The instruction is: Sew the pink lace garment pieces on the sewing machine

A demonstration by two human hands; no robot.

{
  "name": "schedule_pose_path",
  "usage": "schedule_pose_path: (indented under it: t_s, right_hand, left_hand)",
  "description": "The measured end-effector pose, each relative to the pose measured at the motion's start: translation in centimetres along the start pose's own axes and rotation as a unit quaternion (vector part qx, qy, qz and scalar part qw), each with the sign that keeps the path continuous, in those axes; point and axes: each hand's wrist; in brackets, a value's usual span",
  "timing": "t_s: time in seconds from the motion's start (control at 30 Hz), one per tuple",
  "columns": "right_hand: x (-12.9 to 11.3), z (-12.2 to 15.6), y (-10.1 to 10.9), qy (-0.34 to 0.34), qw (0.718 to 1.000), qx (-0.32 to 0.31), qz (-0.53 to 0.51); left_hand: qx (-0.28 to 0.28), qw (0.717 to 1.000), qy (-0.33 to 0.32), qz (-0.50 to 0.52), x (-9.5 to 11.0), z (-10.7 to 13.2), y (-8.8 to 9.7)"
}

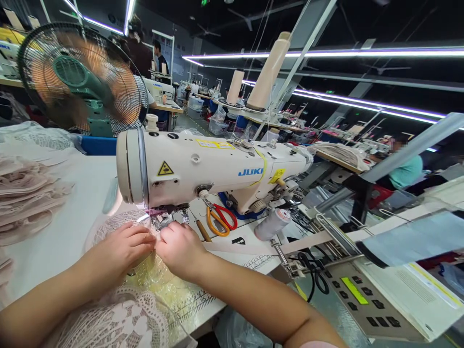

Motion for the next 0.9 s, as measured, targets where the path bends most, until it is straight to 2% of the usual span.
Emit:
schedule_pose_path:
  t_s: [0.23, 0.37, 0.47, 0.67, 0.9]
  right_hand:
    - [-0.1, -0.2, -0.5, -0.019, 0.999, 0.034, -0.005]
    - [-0.1, 0.2, -0.4, -0.017, 0.999, 0.032, -0.015]
    - [-0.1, 0.3, -0.2, -0.030, 0.999, 0.009, -0.039]
    - [-0.4, 0.0, 0.3, -0.048, 0.993, -0.076, -0.079]
    - [-0.4, 0.0, 0.4, -0.050, 0.990, -0.094, -0.091]
  left_hand:
    - [0.000, 1.000, 0.022, -0.022, -0.5, 0.1, 0.2]
    - [-0.012, 0.999, 0.028, -0.035, -0.6, 0.2, 0.5]
    - [-0.029, 0.998, 0.028, -0.042, -0.8, 0.1, 0.6]
    - [-0.028, 0.996, 0.056, -0.058, -1.0, -0.2, 1.1]
    - [-0.007, 0.994, 0.080, -0.078, -1.9, -0.2, 0.6]
Point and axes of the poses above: each hand's wrist, its own z-axis away from the middle knuckle, its own y-axis out of the back of the hand, x = y × z, and after that the axes turned 12 degrees about -x, right-handed
